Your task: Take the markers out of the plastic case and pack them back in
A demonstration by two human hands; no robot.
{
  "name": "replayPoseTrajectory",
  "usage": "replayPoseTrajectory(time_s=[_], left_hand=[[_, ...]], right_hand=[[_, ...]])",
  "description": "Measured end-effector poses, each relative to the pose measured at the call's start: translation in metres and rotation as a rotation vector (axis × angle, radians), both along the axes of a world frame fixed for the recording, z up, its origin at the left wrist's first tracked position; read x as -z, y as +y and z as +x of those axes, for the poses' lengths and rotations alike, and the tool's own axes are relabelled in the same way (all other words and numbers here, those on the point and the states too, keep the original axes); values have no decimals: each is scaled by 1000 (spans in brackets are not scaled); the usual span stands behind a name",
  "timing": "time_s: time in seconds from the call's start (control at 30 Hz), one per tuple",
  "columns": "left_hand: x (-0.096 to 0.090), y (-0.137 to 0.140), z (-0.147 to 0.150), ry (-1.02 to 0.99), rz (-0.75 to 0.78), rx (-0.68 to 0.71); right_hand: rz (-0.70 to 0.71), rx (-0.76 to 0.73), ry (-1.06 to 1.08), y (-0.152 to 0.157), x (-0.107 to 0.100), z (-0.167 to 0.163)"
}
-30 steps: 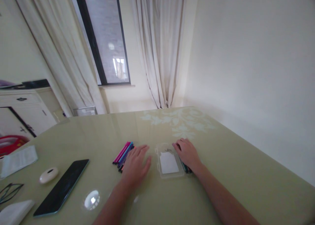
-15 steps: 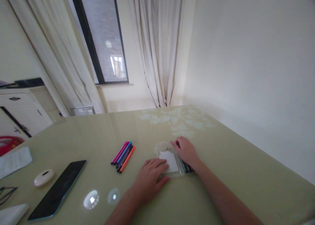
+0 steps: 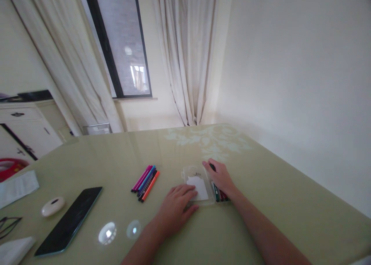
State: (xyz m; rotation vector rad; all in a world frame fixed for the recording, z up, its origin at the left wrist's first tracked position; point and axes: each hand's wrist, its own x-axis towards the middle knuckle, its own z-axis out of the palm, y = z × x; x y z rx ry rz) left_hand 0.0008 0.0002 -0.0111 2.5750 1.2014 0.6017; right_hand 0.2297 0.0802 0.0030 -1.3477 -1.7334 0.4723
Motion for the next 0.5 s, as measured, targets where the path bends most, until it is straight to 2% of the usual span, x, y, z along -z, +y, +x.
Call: replayPoseTrajectory(time_s=[0.13,0.23,0.3,0.4,0.5], left_hand=[[1,0,-1,0,-19,-1],[3,0,-1,-1,-20,-9],[3,-1,-1,-20,4,-24],[1,-1,-2,-64,108,-17],[-1,-2,-2,-64,228,-35]], right_hand=[[34,77,70,2,-6,5],[58,179,210,2,-13,11],[38,191,286,-4,-16,8],[18,118,270,-18,-18,-12],[-35,-27,201,-36,-16,-41]])
